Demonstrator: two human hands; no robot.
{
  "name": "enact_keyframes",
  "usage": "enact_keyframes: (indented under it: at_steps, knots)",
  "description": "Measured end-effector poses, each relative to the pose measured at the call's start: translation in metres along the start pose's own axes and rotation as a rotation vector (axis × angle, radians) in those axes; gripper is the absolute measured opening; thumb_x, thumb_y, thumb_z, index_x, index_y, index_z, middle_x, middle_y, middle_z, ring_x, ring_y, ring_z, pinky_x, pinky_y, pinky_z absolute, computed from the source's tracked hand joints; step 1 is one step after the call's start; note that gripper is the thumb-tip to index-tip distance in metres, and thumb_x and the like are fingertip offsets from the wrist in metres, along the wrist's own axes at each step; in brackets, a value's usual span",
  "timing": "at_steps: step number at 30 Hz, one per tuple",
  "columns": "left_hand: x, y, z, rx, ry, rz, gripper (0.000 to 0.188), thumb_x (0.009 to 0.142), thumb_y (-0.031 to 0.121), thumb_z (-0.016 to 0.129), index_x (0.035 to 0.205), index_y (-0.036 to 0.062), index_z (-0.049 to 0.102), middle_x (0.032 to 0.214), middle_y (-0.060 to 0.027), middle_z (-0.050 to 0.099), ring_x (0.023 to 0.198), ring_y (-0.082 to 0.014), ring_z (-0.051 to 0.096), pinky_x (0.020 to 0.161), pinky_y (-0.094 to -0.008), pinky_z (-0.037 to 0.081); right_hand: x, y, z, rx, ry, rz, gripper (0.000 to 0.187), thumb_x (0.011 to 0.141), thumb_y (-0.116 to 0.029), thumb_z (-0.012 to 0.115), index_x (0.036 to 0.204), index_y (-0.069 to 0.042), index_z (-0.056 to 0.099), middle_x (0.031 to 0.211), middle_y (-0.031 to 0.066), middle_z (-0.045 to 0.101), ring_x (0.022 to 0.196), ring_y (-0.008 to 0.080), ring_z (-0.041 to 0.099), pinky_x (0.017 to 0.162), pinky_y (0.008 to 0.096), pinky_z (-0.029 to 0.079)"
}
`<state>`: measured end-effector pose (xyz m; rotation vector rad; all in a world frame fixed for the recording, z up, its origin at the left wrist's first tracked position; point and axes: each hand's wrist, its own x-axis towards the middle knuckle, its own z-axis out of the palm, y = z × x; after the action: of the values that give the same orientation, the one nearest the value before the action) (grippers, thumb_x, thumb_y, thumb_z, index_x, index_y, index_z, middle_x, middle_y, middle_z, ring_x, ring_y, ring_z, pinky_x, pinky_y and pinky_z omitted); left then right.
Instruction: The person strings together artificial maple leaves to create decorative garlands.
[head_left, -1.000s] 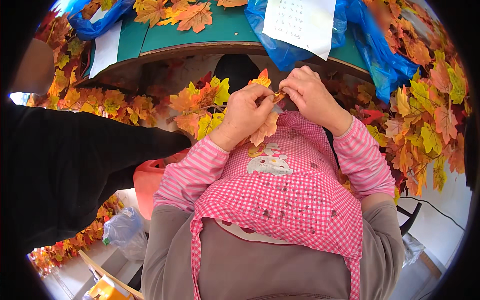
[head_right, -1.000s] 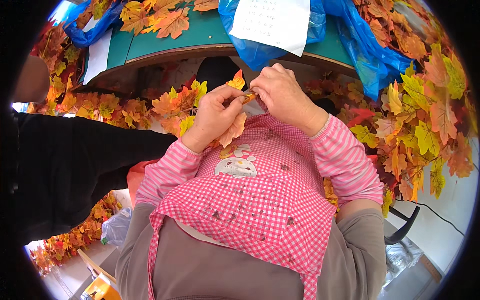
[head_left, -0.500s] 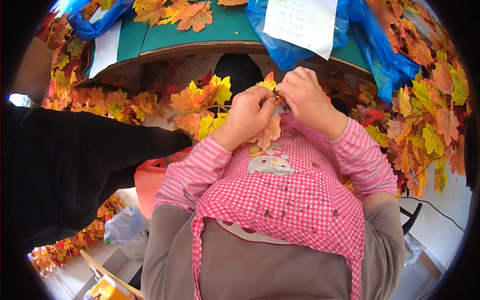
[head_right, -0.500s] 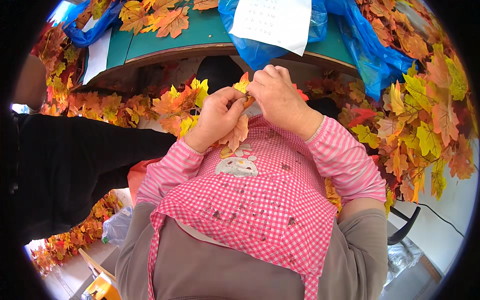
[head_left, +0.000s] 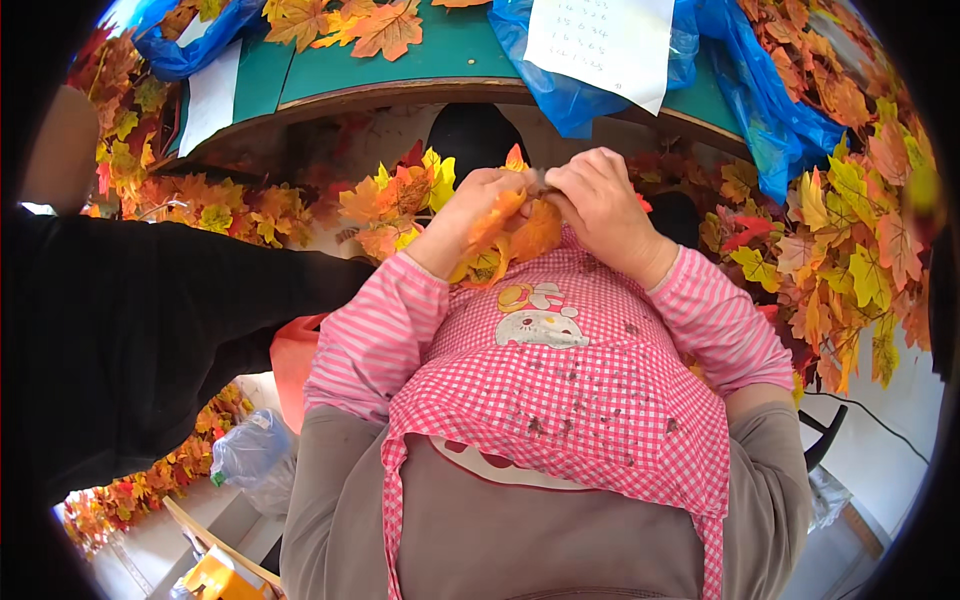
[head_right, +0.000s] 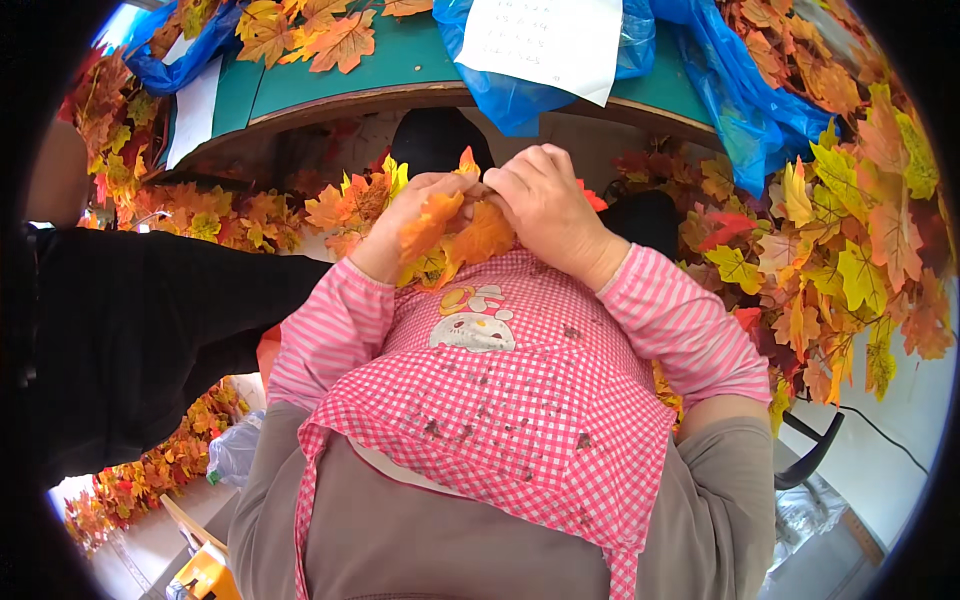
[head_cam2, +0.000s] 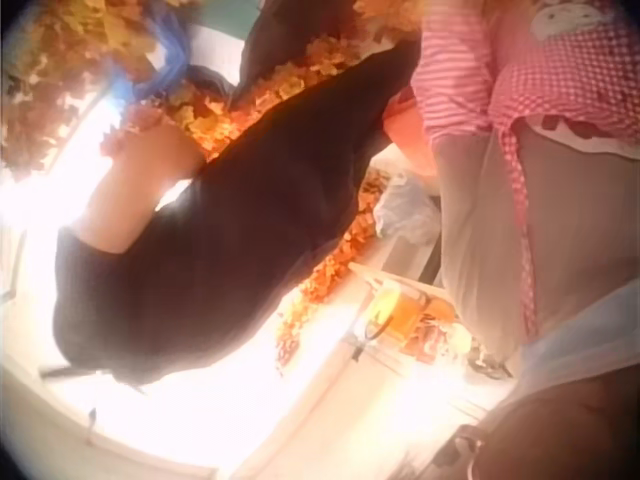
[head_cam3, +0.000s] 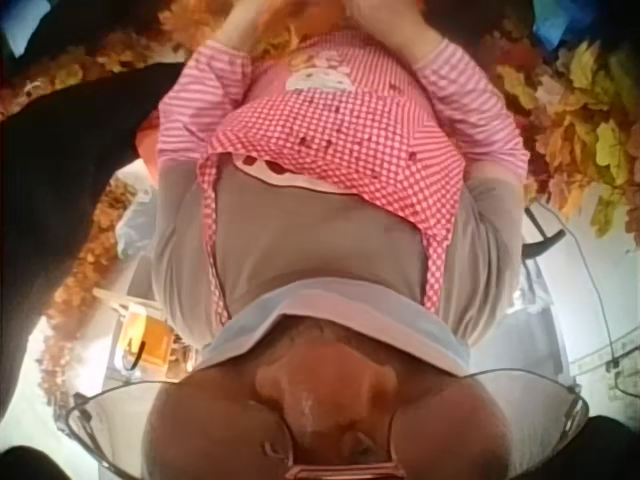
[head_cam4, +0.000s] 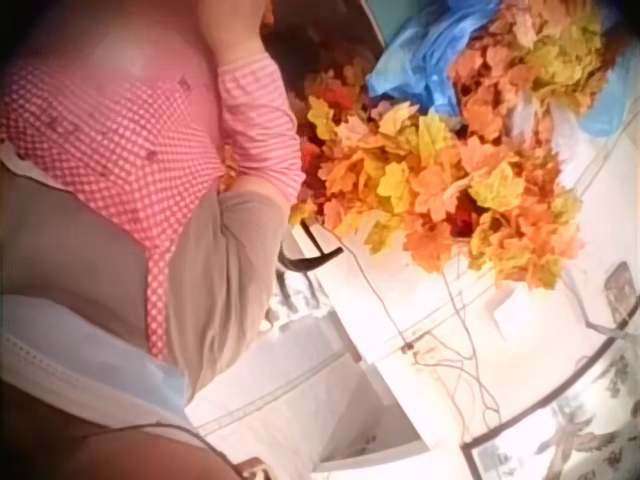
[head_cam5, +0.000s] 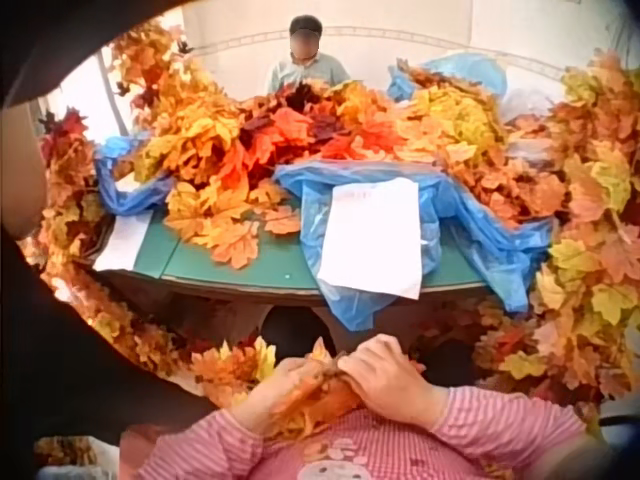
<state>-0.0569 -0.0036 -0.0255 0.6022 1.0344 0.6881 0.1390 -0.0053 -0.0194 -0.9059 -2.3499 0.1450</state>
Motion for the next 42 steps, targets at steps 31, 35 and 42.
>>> enact_keyframes:
  at_steps: [31, 35, 42]
  knots:
    - [-0.016, 0.005, 0.035, 0.944, 0.136, 1.017, 0.015, 0.085, 0.005, 0.065, 0.1, 0.0018, 0.066, 0.086, -0.0162, 0.064, 0.079, -0.0346, 0.065, 0.068, -0.0398, 0.052, 0.006, 0.028, -0.032, 1.335, -0.093, 0.818, 0.013, 0.094, -0.013, 0.057, 0.106, -0.007, 0.056, 0.072, -0.0021, 0.054, 0.062, 0.006, 0.049, 0.058, 0.0203, 0.04]
    - [-0.014, 0.003, 0.034, 1.07, 0.099, 1.053, 0.015, 0.085, 0.006, 0.065, 0.099, 0.0024, 0.067, 0.084, -0.0126, 0.063, 0.077, -0.032, 0.065, 0.066, -0.0389, 0.053, 0.003, 0.025, -0.036, 1.342, -0.106, 0.807, 0.012, 0.095, -0.01, 0.056, 0.106, -0.006, 0.055, 0.074, -0.0026, 0.053, 0.064, 0.0051, 0.048, 0.058, 0.0205, 0.038]
    - [-0.012, 0.001, 0.03, 1.232, 0.074, 1.053, 0.017, 0.085, 0.01, 0.066, 0.101, 0.0058, 0.068, 0.083, -0.0089, 0.061, 0.074, -0.0297, 0.064, 0.062, -0.0389, 0.053, 0.002, 0.024, -0.035, 1.276, -0.164, 0.826, 0.014, 0.094, -0.009, 0.057, 0.107, -0.006, 0.055, 0.075, -0.0032, 0.053, 0.066, 0.0044, 0.048, 0.058, 0.02, 0.037]
